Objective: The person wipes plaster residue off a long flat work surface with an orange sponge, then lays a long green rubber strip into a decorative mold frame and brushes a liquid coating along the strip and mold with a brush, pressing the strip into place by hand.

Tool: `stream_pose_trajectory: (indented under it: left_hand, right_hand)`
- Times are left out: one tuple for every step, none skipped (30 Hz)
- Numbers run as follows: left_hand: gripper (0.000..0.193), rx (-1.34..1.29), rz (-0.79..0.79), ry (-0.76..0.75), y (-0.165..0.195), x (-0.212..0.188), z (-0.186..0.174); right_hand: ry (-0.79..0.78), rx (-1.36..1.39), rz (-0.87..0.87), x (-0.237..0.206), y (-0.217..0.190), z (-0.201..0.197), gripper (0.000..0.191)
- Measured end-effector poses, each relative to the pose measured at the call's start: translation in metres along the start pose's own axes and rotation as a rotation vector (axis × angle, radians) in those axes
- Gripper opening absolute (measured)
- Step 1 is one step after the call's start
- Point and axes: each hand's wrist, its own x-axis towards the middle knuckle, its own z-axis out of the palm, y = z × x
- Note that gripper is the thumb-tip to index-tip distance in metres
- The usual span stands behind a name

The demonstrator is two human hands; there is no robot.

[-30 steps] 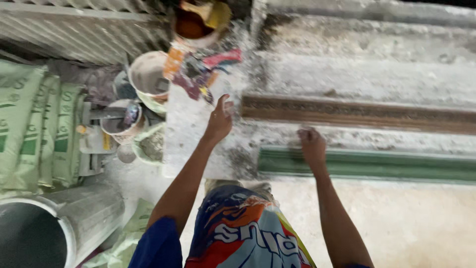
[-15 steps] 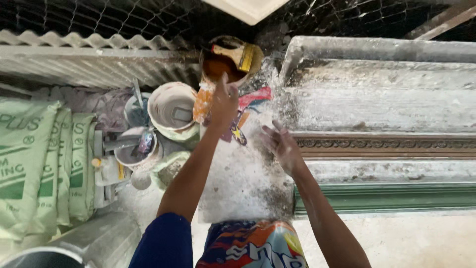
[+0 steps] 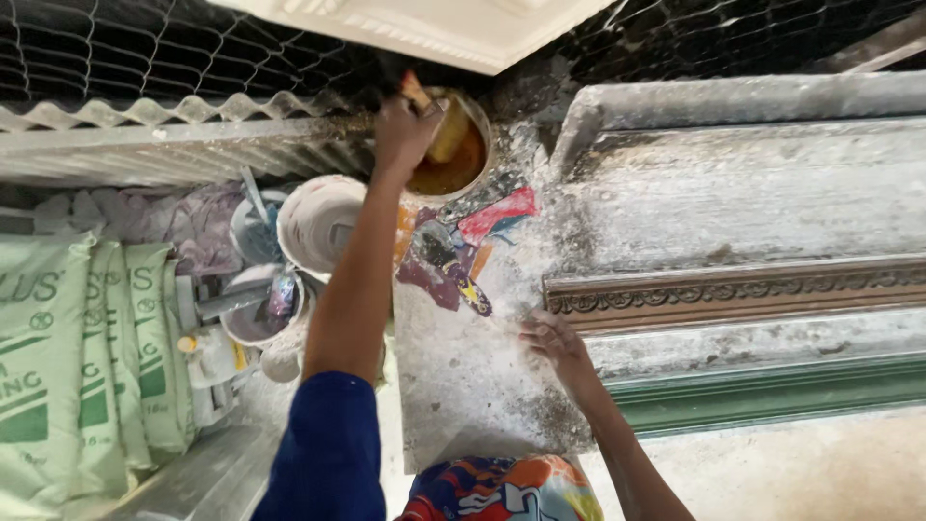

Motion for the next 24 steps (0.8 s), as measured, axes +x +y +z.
stream_pose_trajectory:
  left_hand:
    - [0.032,0.215,0.117,0.035,-0.001,0.001,-0.008]
    - [0.029,0.429,0.237,0.071,-0.002,0.001,-0.013]
    - [0.030,0.477,0.220,0.049,-0.002,0.000,-0.016]
    - [0.031,0.525,0.205,0.027,-0.001,-0.001,-0.016]
    - [0.032,0.570,0.193,0.007,0.001,-0.002,-0.016]
    - [0.029,0.545,0.241,-0.044,0.003,-0.005,-0.016]
    - [0.028,0.520,0.287,-0.098,0.006,-0.008,-0.016]
    - [0.029,0.495,0.331,-0.152,0.008,-0.012,-0.018]
    - [0.026,0.436,0.376,-0.115,0.012,-0.016,-0.021]
    - [0.024,0.377,0.420,-0.081,0.015,-0.022,-0.025]
    - [0.021,0.319,0.461,-0.047,0.018,-0.028,-0.031]
    - [0.021,0.251,0.551,-0.034,0.021,-0.035,-0.036]
    - [0.022,0.180,0.642,-0.021,0.022,-0.043,-0.041]
    - [0.023,0.109,0.732,-0.009,0.024,-0.051,-0.046]
    - [0.022,-0.009,0.732,-0.027,0.024,-0.058,-0.049]
    - [0.022,-0.127,0.734,-0.044,0.024,-0.066,-0.050]
    - [0.022,-0.246,0.733,-0.063,0.024,-0.071,-0.051]
    - [0.023,-0.160,0.740,-0.070,0.022,-0.076,-0.049]
    - [0.024,-0.074,0.744,-0.079,0.021,-0.079,-0.048]
    - [0.025,0.012,0.744,-0.090,0.018,-0.082,-0.044]
    - [0.024,-0.019,0.741,-0.057,0.016,-0.084,-0.041]
    - [0.023,-0.053,0.732,-0.020,0.015,-0.086,-0.038]
    - [0.022,-0.086,0.736,0.018,0.013,-0.087,-0.035]
    - [0.022,-0.252,0.688,0.047,0.012,-0.088,-0.031]
  right_hand:
    - [0.019,0.018,0.012,0.000,0.006,-0.001,0.052]
    - [0.037,0.034,0.020,0.001,0.011,-0.002,0.052]
    - [0.011,0.019,0.033,0.002,0.016,-0.002,0.052]
    - [-0.014,0.002,0.043,0.005,0.019,-0.001,0.052]
    - [-0.037,-0.016,0.050,0.007,0.021,-0.001,0.053]
    - [-0.027,-0.051,0.058,0.010,0.023,-0.001,0.053]
    - [-0.016,-0.086,0.068,0.012,0.023,-0.002,0.053]
    - [-0.005,-0.121,0.081,0.013,0.022,-0.003,0.053]
    - [-0.001,-0.096,0.060,0.014,0.021,-0.006,0.053]
    - [0.004,-0.070,0.041,0.015,0.019,-0.008,0.053]
    - [0.007,-0.043,0.024,0.015,0.018,-0.011,0.053]
    - [0.014,-0.033,0.031,0.015,0.016,-0.014,0.053]
    - [0.020,-0.024,0.036,0.015,0.015,-0.016,0.053]
    - [0.026,-0.014,0.042,0.015,0.014,-0.017,0.053]
    - [0.030,-0.009,0.051,0.015,0.013,-0.018,0.053]
    - [0.034,-0.004,0.059,0.015,0.013,-0.018,0.053]
    - [0.038,0.002,0.067,0.014,0.012,-0.018,0.053]
    - [0.035,-0.001,0.058,0.014,0.012,-0.017,0.052]
    - [0.034,-0.003,0.050,0.013,0.012,-0.016,0.051]
    - [0.033,-0.003,0.047,0.012,0.011,-0.015,0.050]
    - [0.027,-0.003,0.022,0.011,0.010,-0.014,0.049]
    - [0.020,-0.009,0.002,0.009,0.009,-0.014,0.048]
    - [0.013,-0.012,-0.032,0.008,0.009,-0.013,0.046]
    - [0.023,-0.022,-0.032,0.007,0.008,-0.014,0.045]
